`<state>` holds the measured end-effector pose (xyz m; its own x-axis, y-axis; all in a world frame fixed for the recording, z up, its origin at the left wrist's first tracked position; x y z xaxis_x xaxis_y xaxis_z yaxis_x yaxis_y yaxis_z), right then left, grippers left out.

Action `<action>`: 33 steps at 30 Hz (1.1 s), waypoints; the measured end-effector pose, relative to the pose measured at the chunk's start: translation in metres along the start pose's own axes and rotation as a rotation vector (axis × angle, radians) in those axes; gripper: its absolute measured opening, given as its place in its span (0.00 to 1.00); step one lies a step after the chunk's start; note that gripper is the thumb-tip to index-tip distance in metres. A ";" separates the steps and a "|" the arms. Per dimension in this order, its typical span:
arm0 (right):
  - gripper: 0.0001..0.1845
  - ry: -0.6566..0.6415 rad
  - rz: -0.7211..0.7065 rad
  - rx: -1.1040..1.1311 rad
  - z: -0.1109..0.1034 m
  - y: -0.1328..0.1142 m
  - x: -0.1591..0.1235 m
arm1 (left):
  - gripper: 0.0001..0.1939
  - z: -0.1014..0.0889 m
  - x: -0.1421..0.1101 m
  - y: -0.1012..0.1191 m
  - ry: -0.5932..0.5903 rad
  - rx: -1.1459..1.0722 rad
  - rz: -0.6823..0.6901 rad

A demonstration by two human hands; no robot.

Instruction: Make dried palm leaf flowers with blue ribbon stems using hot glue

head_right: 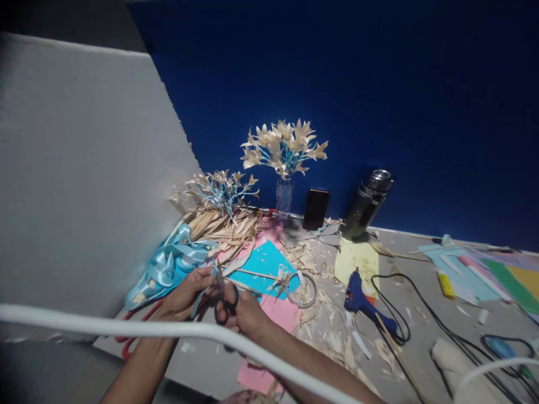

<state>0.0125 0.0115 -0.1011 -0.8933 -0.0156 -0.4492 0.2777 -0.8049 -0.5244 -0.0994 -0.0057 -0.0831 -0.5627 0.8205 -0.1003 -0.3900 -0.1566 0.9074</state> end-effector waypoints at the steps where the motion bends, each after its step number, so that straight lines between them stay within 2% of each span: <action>1: 0.29 0.003 0.001 0.016 0.000 -0.001 0.001 | 0.14 0.001 0.000 -0.001 -0.014 0.000 -0.011; 6: 0.26 0.006 -0.003 0.098 -0.001 -0.001 0.004 | 0.15 0.002 0.000 -0.003 -0.038 0.003 -0.043; 11: 0.28 -0.010 0.003 0.127 0.004 -0.003 0.008 | 0.15 -0.004 -0.001 -0.003 0.004 0.031 -0.019; 16: 0.21 -0.029 0.004 0.192 0.003 0.001 0.013 | 0.15 -0.011 -0.001 -0.003 0.044 0.063 0.003; 20: 0.21 -0.113 0.094 0.231 0.012 0.007 0.016 | 0.15 -0.013 -0.003 -0.002 0.053 0.086 0.016; 23: 0.25 -0.090 0.084 0.265 0.013 -0.017 0.015 | 0.14 -0.011 -0.009 -0.008 0.029 0.115 0.004; 25: 0.29 -0.004 -0.089 0.315 0.004 -0.057 0.008 | 0.13 -0.006 -0.014 -0.013 -0.007 0.135 -0.019; 26: 0.28 -0.003 -0.178 0.310 0.004 -0.077 0.002 | 0.13 -0.003 -0.017 -0.012 -0.014 0.141 -0.020; 27: 0.26 -0.017 -0.232 0.247 0.006 -0.093 -0.006 | 0.13 -0.002 -0.018 -0.007 -0.008 0.141 -0.010; 28: 0.25 -0.018 -0.253 0.137 0.008 -0.103 -0.014 | 0.18 -0.001 -0.019 0.001 0.015 0.137 0.018; 31: 0.23 0.068 -0.213 -0.348 0.006 -0.110 -0.046 | 0.46 -0.003 -0.023 0.036 0.140 0.120 0.140; 33: 0.19 0.176 -0.278 -0.681 -0.003 -0.116 -0.080 | 0.50 -0.002 -0.028 0.054 0.211 0.113 0.175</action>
<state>0.0523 0.1078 -0.0063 -0.9086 0.2751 -0.3142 0.2585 -0.2205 -0.9405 -0.1062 -0.0379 -0.0321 -0.7580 0.6521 -0.0099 -0.1965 -0.2139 0.9569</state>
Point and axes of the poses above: each hand's wrist, its own x-axis towards the middle knuckle, its own z-axis out of the palm, y = z × x, the point moved 10 cm from there along x, towards the middle knuckle, and after that the axes turned 9 degrees about z, right-handed, at the moved point
